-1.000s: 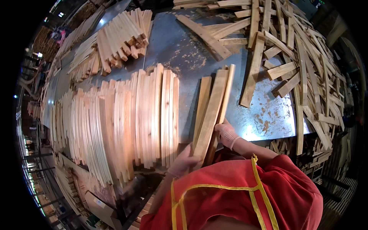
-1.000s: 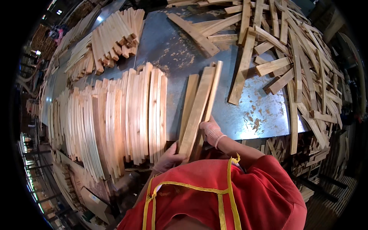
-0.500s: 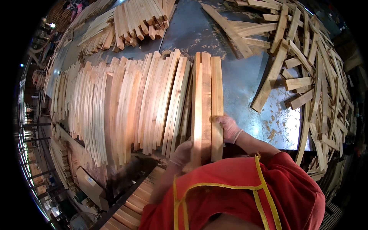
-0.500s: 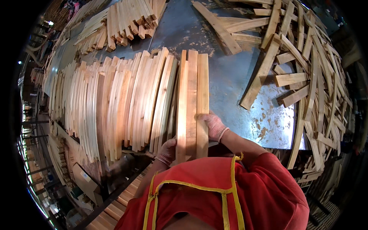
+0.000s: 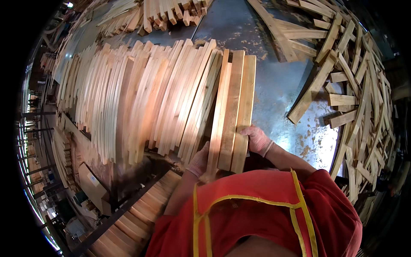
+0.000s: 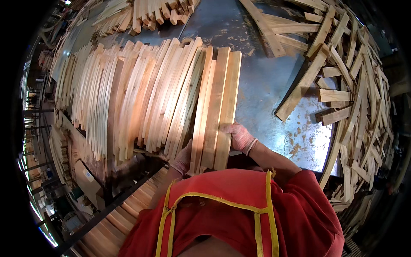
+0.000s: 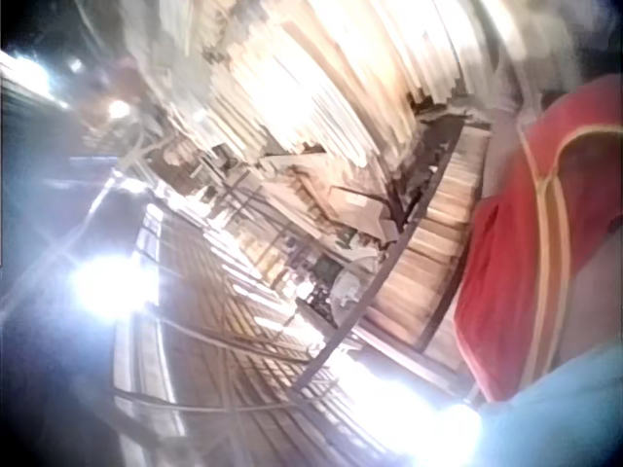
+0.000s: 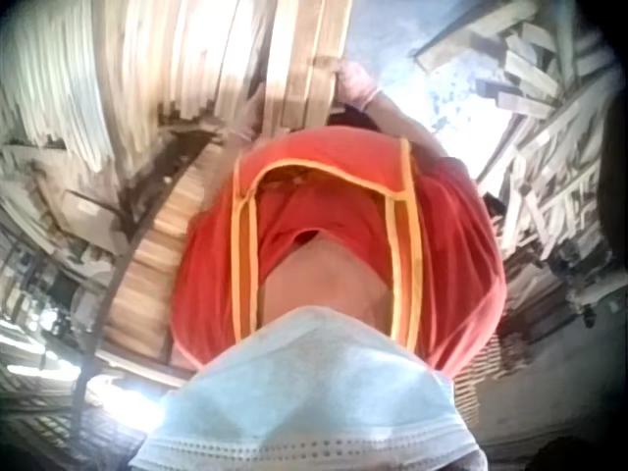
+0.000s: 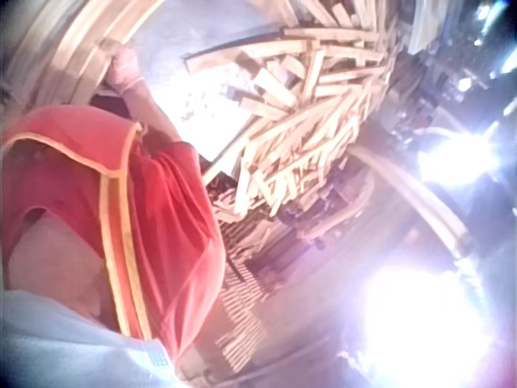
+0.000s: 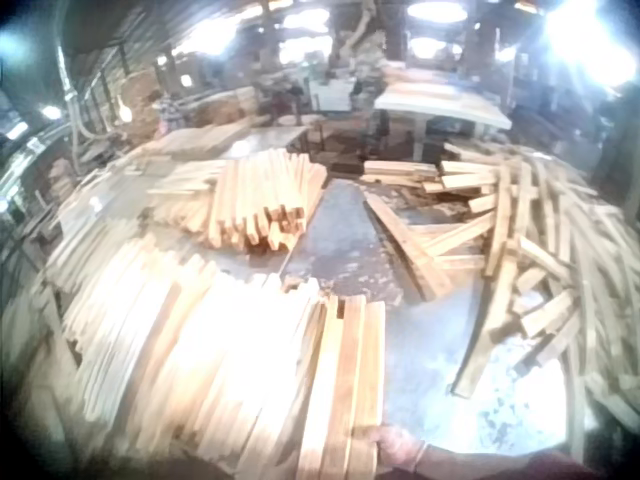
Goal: The person picks up individual wooden planks from a large pile on a metal table and stacks them neatly in a separate pile. The person handles the planks one by one, aligning them carefully to form a uniform stack.
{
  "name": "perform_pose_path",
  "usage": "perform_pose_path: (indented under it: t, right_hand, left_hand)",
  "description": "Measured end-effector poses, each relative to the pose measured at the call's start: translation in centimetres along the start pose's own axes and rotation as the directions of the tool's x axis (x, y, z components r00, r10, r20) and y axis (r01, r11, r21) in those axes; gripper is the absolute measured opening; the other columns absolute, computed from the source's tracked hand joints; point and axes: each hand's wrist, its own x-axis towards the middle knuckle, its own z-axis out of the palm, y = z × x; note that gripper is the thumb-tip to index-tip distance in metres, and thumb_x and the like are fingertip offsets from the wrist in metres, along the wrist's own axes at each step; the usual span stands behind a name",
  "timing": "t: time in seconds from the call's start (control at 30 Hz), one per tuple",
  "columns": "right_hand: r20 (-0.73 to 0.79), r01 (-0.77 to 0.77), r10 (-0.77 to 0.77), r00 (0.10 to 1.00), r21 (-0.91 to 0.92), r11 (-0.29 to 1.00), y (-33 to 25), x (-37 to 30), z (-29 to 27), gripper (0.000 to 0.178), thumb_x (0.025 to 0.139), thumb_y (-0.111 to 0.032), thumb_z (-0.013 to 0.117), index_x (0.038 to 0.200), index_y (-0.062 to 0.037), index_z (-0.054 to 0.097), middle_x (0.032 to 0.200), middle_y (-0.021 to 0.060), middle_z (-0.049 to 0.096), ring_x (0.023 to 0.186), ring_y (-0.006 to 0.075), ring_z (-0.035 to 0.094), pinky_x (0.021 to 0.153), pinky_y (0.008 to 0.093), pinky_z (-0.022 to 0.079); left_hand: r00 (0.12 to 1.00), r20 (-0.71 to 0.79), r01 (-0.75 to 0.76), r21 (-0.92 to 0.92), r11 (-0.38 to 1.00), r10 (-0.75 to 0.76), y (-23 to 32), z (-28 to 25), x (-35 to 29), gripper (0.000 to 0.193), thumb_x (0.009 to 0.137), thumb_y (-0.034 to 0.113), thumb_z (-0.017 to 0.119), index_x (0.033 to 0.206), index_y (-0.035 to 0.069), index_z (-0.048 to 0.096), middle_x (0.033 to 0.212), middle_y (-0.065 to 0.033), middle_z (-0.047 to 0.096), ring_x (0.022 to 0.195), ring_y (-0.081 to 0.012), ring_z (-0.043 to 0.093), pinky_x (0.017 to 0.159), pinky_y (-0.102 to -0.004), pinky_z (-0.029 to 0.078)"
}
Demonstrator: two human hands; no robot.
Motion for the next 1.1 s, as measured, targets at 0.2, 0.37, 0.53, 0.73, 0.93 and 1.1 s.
perform_pose_path:
  t: [0.2,0.37,0.53,0.73,0.93,1.1]
  right_hand:
    - [-0.288,-0.017,-0.007,0.958,-0.081,0.997,1.5,0.6,2.3,0.046,0.087,0.009,0.063,0.131,-0.0018,0.06,0.119,0.0148,0.069,0.108,0.0301,0.07,0.093,0.0442,0.062]
    - [-0.069,0.007,-0.006,0.998,0.012,1.0,3.4,3.1,2.3,0.043,0.087,0.007,0.064,0.129,-0.0033,0.06,0.11,0.0119,0.069,0.102,0.027,0.07,0.088,0.0412,0.061]
    - [-0.395,0.013,-0.198,0.897,-0.425,0.905,5.0,5.5,4.4,0.051,0.091,-0.014,0.068,0.139,-0.0052,0.055,0.111,0.0184,0.074,0.099,0.0344,0.073,0.09,0.0454,0.057]
    - [-0.109,-0.074,0.2,0.974,-0.982,-0.175,-2.6,5.7,6.6,0.075,0.092,-0.062,0.064,0.133,0.0008,0.064,0.119,0.0261,0.074,0.113,0.0414,0.071,0.098,0.0473,0.053]
    - [0.285,0.282,-0.04,0.958,-0.957,-0.066,-23.7,9.8,-1.4,0.079,0.095,-0.056,0.07,0.153,-0.0053,0.055,0.154,0.0195,0.057,0.138,0.0345,0.058,0.114,0.0456,0.048]
    - [0.08,-0.52,-0.782,0.618,-0.706,-0.482,-35.2,11.7,-4.3,0.094,0.082,-0.037,0.082,0.16,-0.0086,0.037,0.151,0.0219,0.055,0.135,0.0426,0.056,0.104,0.0492,0.053]
  left_hand:
    - [0.967,-0.14,0.058,0.933,0.354,0.211,1.8,-0.4,-3.2,0.068,0.104,0.051,0.055,0.149,-0.001,0.052,0.145,-0.0284,0.059,0.129,-0.0445,0.06,0.108,-0.0507,0.049]
    - [0.738,0.078,-0.006,0.994,-0.109,0.67,4.6,6.1,-7.6,0.074,0.099,0.043,0.063,0.156,0.002,0.04,0.152,-0.026,0.05,0.134,-0.0436,0.055,0.108,-0.0529,0.048]
    - [0.552,0.29,0.018,0.933,-0.358,0.782,6.1,5.8,-0.2,0.069,0.095,0.041,0.066,0.15,0.003,0.047,0.147,-0.0204,0.054,0.134,-0.0398,0.052,0.115,-0.0533,0.04]
    - [0.487,0.369,0.056,0.891,-0.451,0.791,7.3,5.5,2.4,0.064,0.095,0.037,0.064,0.151,0.008,0.052,0.14,-0.0159,0.059,0.126,-0.0352,0.057,0.107,-0.0517,0.045]
    - [0.664,0.087,0.276,0.894,-0.352,0.742,11.6,11.3,3.4,0.061,0.099,0.047,0.06,0.15,0.016,0.055,0.123,-0.0114,0.067,0.109,-0.0336,0.064,0.095,-0.0504,0.051]
    - [0.65,0.175,0.218,0.889,-0.403,0.739,12.0,10.9,6.0,0.049,0.099,0.043,0.064,0.137,0.011,0.063,0.114,-0.0133,0.068,0.096,-0.0299,0.069,0.08,-0.0456,0.057]
